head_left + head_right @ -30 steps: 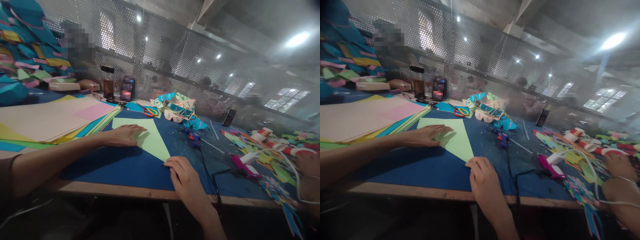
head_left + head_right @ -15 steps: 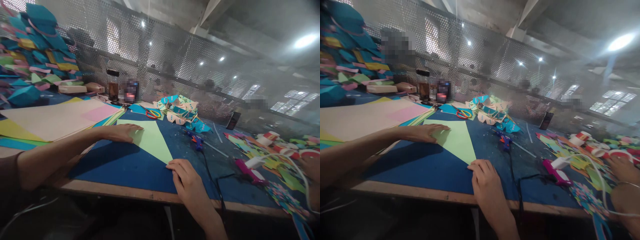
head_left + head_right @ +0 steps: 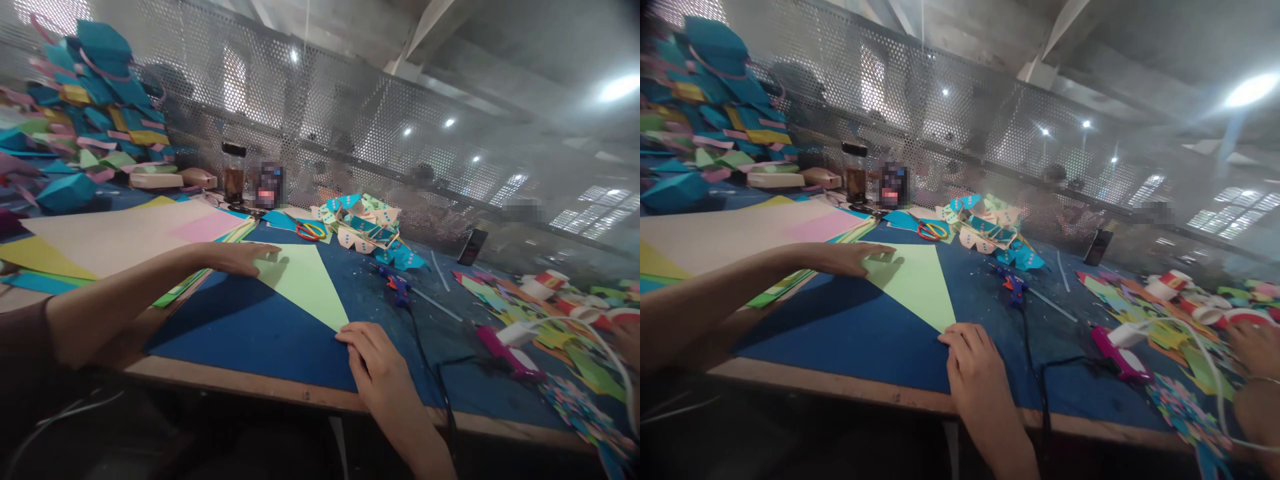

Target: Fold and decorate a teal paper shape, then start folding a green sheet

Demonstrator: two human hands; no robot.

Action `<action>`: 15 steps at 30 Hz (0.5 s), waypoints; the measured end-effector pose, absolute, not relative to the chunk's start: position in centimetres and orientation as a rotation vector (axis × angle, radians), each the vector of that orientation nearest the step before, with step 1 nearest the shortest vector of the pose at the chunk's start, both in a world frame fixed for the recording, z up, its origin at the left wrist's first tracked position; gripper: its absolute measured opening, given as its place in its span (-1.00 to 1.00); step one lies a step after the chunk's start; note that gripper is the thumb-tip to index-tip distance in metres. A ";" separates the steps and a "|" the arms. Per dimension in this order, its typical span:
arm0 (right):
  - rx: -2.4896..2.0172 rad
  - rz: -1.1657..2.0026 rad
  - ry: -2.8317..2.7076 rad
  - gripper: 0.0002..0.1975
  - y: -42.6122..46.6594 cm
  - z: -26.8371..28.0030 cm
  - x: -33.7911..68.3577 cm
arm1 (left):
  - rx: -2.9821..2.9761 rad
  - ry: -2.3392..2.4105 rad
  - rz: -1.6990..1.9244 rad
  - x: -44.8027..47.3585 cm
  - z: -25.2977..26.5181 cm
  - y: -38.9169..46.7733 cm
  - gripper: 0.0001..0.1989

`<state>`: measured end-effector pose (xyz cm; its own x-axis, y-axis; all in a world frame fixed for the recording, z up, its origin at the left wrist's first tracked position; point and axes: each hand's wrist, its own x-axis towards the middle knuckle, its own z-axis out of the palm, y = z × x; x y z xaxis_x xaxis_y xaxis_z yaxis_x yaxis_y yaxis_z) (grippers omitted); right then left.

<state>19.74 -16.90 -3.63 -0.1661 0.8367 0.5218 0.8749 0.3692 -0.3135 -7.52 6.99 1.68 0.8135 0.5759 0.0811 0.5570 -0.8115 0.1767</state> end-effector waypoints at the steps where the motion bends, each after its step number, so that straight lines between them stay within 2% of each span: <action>1: -1.472 -0.084 -2.005 -0.63 -16.9 -3.7 19.8 | 2.832 0.912 0.183 -7.6 1.8 7.0 -0.31; 6: -1.462 -0.107 -2.012 -0.62 -16.9 -3.7 19.8 | 2.742 0.935 0.072 -7.9 2.8 7.6 -0.26; 8: -1.463 -0.109 -2.019 -0.62 -16.9 -3.8 19.9 | 2.678 0.946 -0.105 -8.0 3.1 8.1 -0.19; 15: -1.449 -0.110 -2.026 -0.64 -16.8 -3.9 20.0 | 2.588 0.932 -0.117 -8.4 3.8 9.0 -0.12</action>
<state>19.99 -16.79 -3.91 -0.1899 0.8222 0.5366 0.8755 0.3892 -0.2865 -8.38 9.02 3.80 0.7760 0.5964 -0.2053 0.6287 -0.7050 0.3281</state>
